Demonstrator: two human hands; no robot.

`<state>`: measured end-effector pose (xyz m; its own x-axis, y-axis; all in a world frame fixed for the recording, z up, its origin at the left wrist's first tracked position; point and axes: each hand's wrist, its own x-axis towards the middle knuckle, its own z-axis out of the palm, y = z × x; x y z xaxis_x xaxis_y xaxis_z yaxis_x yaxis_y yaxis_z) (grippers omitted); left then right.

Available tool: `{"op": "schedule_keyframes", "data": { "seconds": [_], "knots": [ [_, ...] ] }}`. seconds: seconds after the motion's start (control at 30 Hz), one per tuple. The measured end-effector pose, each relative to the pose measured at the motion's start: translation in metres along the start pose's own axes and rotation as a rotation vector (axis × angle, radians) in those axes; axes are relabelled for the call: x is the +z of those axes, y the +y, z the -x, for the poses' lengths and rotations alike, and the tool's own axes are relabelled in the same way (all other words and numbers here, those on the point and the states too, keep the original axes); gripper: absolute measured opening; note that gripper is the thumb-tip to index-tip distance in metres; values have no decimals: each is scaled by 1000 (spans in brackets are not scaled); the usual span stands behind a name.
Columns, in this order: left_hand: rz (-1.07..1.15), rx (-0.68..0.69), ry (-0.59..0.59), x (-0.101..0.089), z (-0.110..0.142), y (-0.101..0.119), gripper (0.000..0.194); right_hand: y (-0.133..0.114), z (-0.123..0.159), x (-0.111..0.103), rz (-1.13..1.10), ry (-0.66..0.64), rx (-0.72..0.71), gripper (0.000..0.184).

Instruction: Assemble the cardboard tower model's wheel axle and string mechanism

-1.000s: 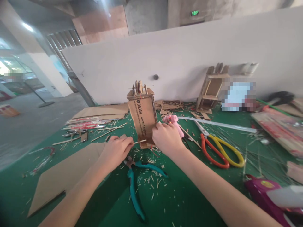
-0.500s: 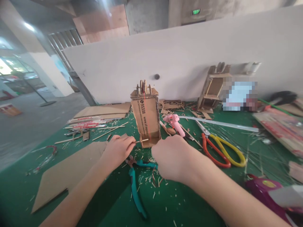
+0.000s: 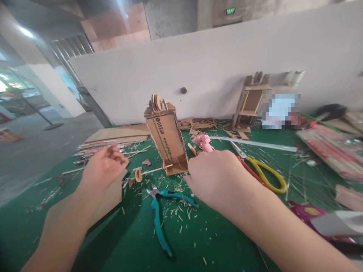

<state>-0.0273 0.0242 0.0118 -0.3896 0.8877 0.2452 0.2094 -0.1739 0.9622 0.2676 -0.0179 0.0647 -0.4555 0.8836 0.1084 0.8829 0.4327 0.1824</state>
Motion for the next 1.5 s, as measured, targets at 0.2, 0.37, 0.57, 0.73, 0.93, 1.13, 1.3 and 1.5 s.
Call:
{"op": "schedule_keyframes", "data": {
  "seconds": [0.2,0.37,0.57,0.73,0.93,1.13,1.3,1.5],
  "knots": [
    [-412,191,-151,0,8,11,20,-4,6,-2,-76,30,-215,33],
    [-844,292,-380,3,13,12,30,7,8,1,-60,50,-121,29],
    [-1040,249,-401,-25,3,3,31,5,25,14,34,-186,14,17],
    [-1059,239,-476,-34,10,8,35,12,29,41,-59,-300,126,26],
    [-1028,451,-567,9,27,40,34,24,-10,62,-149,-88,329,38],
    [-1033,742,-712,49,33,41,32,19,-43,74,-117,-108,354,33],
    [-1027,824,-616,52,44,20,30,23,-39,81,-126,-35,394,35],
    [-826,863,-470,53,64,15,25,19,-17,85,-858,270,466,27]
  ]
}}
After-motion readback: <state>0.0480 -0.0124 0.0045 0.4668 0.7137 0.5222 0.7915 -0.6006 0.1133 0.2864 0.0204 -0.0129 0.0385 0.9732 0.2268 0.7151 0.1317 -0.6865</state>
